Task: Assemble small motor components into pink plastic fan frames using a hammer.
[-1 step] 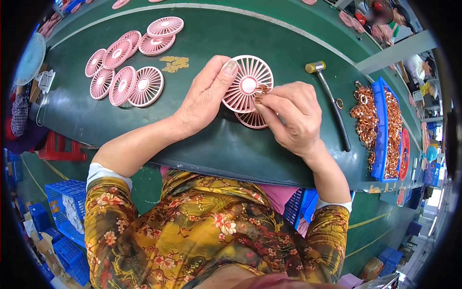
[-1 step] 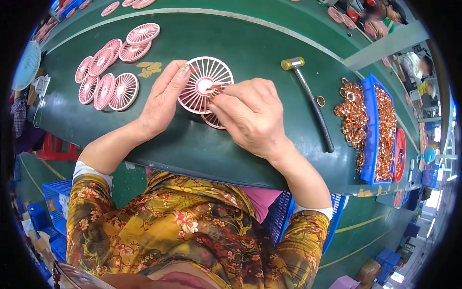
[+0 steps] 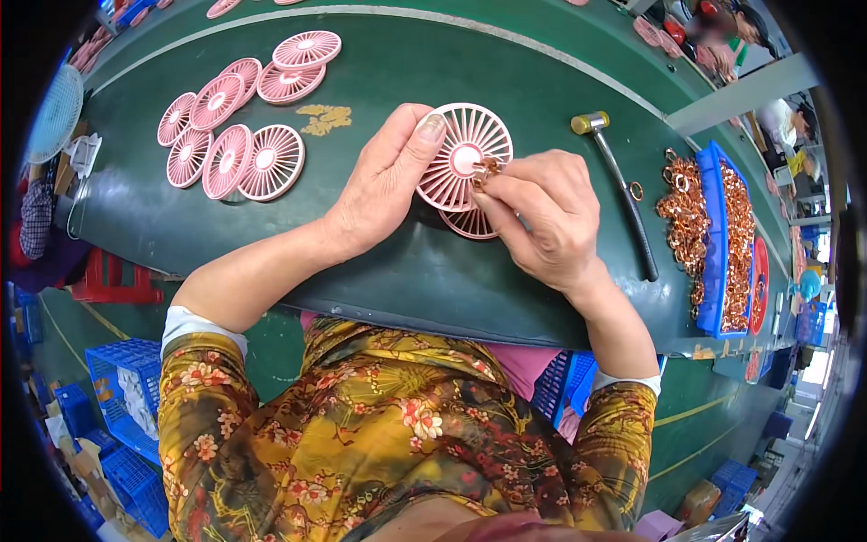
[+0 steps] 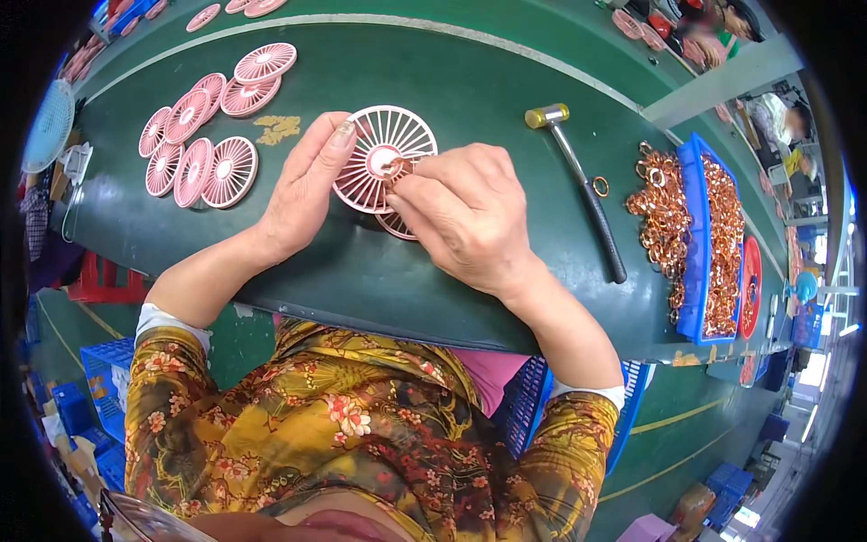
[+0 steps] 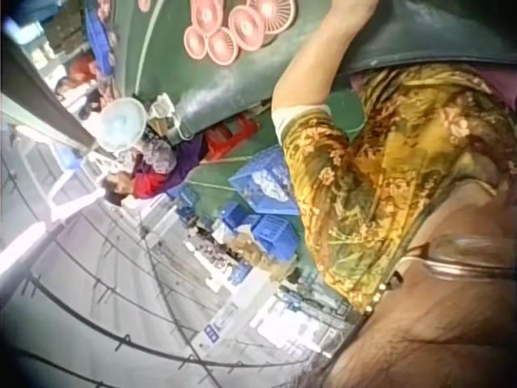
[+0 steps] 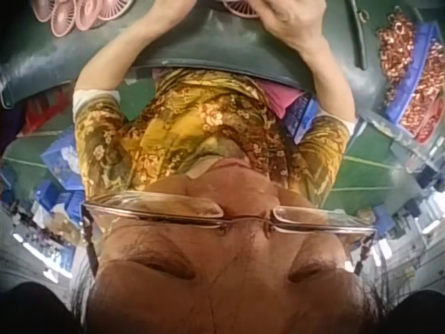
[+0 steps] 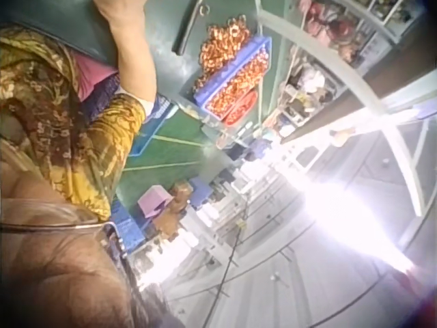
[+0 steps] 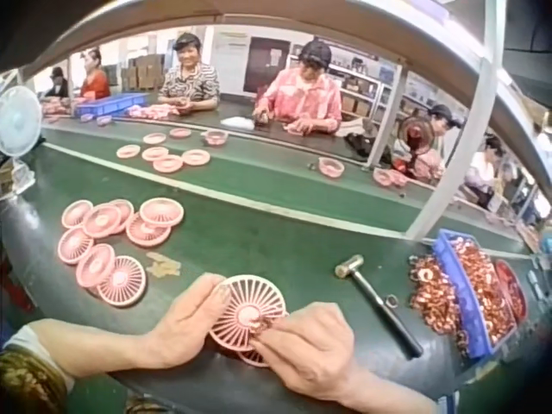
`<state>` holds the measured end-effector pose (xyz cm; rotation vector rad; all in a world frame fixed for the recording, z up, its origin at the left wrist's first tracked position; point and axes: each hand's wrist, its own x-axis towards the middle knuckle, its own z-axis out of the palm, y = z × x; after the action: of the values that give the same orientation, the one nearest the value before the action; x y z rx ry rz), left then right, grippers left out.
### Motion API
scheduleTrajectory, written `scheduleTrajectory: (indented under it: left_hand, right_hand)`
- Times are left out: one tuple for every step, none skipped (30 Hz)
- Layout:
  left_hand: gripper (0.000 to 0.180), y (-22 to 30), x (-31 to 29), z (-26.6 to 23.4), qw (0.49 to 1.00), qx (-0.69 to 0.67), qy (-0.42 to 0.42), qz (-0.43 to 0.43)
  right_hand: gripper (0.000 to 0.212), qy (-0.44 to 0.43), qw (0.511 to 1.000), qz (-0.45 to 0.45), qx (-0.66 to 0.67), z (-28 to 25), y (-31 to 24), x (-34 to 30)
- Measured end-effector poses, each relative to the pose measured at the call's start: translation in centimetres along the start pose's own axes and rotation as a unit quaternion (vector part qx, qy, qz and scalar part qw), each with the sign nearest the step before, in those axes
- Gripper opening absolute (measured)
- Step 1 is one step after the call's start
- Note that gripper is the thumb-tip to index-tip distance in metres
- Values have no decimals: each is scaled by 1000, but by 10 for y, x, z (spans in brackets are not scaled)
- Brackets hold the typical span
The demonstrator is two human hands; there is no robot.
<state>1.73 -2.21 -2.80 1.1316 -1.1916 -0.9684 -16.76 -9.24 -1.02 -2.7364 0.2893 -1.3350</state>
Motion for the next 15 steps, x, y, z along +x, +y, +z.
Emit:
scheduleTrajectory:
  left_hand:
    - [27, 0, -1, 0, 1000, -24, -10, -12]
    - [30, -1, -2, 0, 998, -49, -30, -14]
    - [30, -2, -2, 1, 998, -49, -32, -15]
    - [31, -2, -4, 3, 999, -17, -38, -6]
    - [31, -2, -5, 5, 999, 15, -43, 4]
    - [30, -4, -4, 7, 999, 17, -39, 22]
    - [30, -7, -5, 8, 999, 16, -39, 21]
    - [29, -9, -6, 7, 998, 14, -54, 11]
    - [29, -10, -7, 6, 997, 13, -70, 2]
    - [30, -11, -8, 5, 996, 11, -86, -7]
    - [30, -11, -8, 5, 996, 10, -87, -8]
    - [29, -10, -8, 5, 995, 44, -89, -15]
    - [29, -8, -8, 4, 993, 78, -91, -22]
    - [29, -7, -8, 4, 993, 78, -91, -22]
    - [28, -5, -8, 4, 995, 54, -83, -18]
  right_hand:
    - [19, -3, 1000, -1, -5, 2, -1, 1]
    - [19, -4, 1000, 2, -7, 4, -2, 1]
    - [18, -4, 1000, 11, -18, 7, -3, 1]
    - [18, -5, 999, 21, -29, 9, -3, 0]
    - [14, -13, 998, 35, -41, 12, -3, -1]
    - [14, -14, 998, 37, -42, 13, -3, -3]
    - [14, -22, 997, 57, -44, 14, -3, -3]
    - [14, -31, 996, 76, -46, 14, -4, -4]
    - [14, -31, 996, 76, -46, 16, -4, -5]
    - [15, -45, 994, 82, -53, 16, -5, -6]
    - [15, -59, 993, 88, -61, 17, -6, -7]
    - [15, -59, 992, 88, -62, 17, -7, -8]
    - [18, -44, 993, 88, -63, 18, -8, -10]
    - [21, -29, 994, 88, -65, 19, -8, -11]
    - [21, -29, 993, 88, -66, 18, -9, -10]
